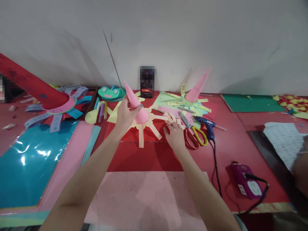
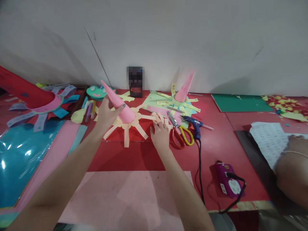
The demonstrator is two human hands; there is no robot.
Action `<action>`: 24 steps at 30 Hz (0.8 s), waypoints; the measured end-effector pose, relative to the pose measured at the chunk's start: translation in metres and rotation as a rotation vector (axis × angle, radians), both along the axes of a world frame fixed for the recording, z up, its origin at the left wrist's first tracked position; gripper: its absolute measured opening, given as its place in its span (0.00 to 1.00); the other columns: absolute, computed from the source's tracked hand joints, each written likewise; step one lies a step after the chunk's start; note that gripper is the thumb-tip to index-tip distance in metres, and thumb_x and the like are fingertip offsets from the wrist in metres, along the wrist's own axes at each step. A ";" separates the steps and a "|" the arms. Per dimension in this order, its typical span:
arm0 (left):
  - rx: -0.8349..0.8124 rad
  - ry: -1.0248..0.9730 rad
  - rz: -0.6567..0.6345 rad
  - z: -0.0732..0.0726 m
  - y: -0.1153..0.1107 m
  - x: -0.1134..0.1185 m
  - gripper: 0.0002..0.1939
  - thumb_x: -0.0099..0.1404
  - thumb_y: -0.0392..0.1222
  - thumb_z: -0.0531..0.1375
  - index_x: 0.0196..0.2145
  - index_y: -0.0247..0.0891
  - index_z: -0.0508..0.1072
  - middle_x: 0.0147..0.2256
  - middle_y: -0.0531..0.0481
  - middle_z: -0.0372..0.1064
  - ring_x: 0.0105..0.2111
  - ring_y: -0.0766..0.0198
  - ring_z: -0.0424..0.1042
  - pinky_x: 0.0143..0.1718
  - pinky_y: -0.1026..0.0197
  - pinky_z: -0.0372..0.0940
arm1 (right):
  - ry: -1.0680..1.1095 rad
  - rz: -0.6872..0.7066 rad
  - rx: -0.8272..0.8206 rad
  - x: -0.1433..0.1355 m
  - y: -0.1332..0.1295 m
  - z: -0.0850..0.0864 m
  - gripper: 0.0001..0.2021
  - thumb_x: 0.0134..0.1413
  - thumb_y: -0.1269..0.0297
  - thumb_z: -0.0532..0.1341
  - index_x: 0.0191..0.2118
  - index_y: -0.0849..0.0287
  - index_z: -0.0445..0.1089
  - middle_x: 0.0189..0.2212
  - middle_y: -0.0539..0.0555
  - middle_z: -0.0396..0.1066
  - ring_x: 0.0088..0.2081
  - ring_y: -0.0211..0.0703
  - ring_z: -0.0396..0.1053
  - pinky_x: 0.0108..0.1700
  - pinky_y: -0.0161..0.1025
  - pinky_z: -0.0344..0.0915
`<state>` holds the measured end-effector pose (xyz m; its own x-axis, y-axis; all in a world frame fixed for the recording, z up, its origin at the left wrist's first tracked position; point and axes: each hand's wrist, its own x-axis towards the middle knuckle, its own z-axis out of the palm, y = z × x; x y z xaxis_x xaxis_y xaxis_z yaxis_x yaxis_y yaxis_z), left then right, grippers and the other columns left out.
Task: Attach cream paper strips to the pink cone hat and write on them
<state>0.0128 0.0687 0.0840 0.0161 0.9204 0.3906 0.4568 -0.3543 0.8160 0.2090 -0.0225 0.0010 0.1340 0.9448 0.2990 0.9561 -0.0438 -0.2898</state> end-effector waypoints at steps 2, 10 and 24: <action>-0.028 -0.009 -0.022 0.000 -0.003 0.002 0.23 0.53 0.40 0.63 0.48 0.41 0.66 0.43 0.48 0.69 0.44 0.58 0.71 0.45 0.56 0.68 | 0.031 0.005 0.000 0.000 0.001 -0.001 0.17 0.58 0.62 0.52 0.49 0.61 0.70 0.37 0.61 0.69 0.39 0.50 0.64 0.42 0.47 0.62; -0.034 -0.007 -0.065 -0.003 -0.008 0.004 0.22 0.54 0.38 0.63 0.47 0.40 0.66 0.43 0.47 0.70 0.43 0.58 0.71 0.45 0.55 0.67 | 0.161 0.038 0.050 0.000 0.005 0.002 0.19 0.58 0.62 0.52 0.53 0.61 0.66 0.38 0.60 0.70 0.42 0.50 0.65 0.47 0.47 0.62; -0.097 0.152 -0.132 -0.008 -0.022 0.011 0.26 0.56 0.40 0.61 0.53 0.40 0.62 0.48 0.45 0.68 0.47 0.56 0.68 0.49 0.53 0.63 | 0.565 -0.111 -0.002 -0.003 0.008 0.021 0.20 0.58 0.52 0.48 0.34 0.59 0.72 0.30 0.56 0.70 0.32 0.43 0.65 0.35 0.39 0.60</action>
